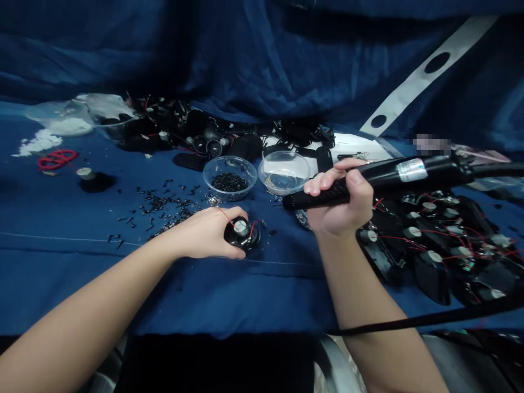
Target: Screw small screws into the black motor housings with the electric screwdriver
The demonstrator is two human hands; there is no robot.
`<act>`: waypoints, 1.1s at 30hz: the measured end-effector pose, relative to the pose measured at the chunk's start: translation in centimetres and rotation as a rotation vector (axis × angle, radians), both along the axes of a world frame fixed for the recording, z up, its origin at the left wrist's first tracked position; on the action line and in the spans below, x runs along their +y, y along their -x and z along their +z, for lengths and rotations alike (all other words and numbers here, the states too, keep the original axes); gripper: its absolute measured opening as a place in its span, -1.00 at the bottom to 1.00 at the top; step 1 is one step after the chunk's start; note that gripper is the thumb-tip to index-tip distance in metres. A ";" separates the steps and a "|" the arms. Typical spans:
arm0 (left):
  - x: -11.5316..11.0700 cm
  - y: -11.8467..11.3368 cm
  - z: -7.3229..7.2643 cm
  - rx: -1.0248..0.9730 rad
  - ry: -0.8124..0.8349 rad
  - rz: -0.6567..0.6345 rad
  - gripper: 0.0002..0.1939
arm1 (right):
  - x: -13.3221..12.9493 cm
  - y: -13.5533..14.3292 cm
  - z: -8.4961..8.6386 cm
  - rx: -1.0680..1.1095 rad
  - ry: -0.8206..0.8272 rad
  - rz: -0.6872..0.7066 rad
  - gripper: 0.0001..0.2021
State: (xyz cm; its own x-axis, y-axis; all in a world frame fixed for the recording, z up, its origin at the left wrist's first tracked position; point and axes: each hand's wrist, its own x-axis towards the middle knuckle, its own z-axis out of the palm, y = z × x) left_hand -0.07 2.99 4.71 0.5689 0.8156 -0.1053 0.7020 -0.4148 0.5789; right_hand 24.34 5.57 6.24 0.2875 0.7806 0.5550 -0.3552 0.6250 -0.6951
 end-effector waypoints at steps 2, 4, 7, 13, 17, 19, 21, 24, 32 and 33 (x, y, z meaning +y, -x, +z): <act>0.3 0.4 -0.1 -0.109 0.089 0.008 -0.44 | 0.0 0.1 -0.1 0.020 -0.009 0.014 -0.76; 0.5 0.6 -0.4 -0.174 0.087 0.000 -0.46 | 0.0 0.1 -0.2 0.043 -0.024 0.026 -0.79; 0.5 0.8 -0.5 -0.177 0.020 -0.034 -0.48 | 0.0 0.4 -0.4 0.074 -0.050 0.027 -0.83; -0.1 0.7 -0.2 -0.231 -0.081 -0.141 -0.49 | -0.1 1.0 -1.3 0.019 -0.099 0.039 -0.86; -0.6 0.3 0.0 -0.296 -0.169 -0.067 -0.48 | -0.3 1.3 -1.7 0.033 -0.123 0.086 -0.86; -0.8 0.2 0.1 -0.276 -0.205 -0.051 -0.46 | -0.3 1.4 -1.7 0.034 -0.120 0.101 -0.85; -0.8 0.2 0.0 -0.258 -0.251 -0.038 -0.47 | -0.4 1.4 -1.7 0.032 -0.107 0.111 -0.84; -0.6 0.3 -0.8 -0.233 -0.310 -0.026 -0.45 | -0.4 1.4 -1.6 0.040 -0.087 0.104 -0.82; -0.1 -0.7 -2.1 0.101 -0.322 0.019 -0.07 | -0.5 1.5 -1.3 0.064 0.022 0.035 -0.82; -0.2 -0.6 -1.8 0.152 -0.322 0.011 -0.05 | -0.5 1.5 -1.2 0.086 0.045 0.031 -0.81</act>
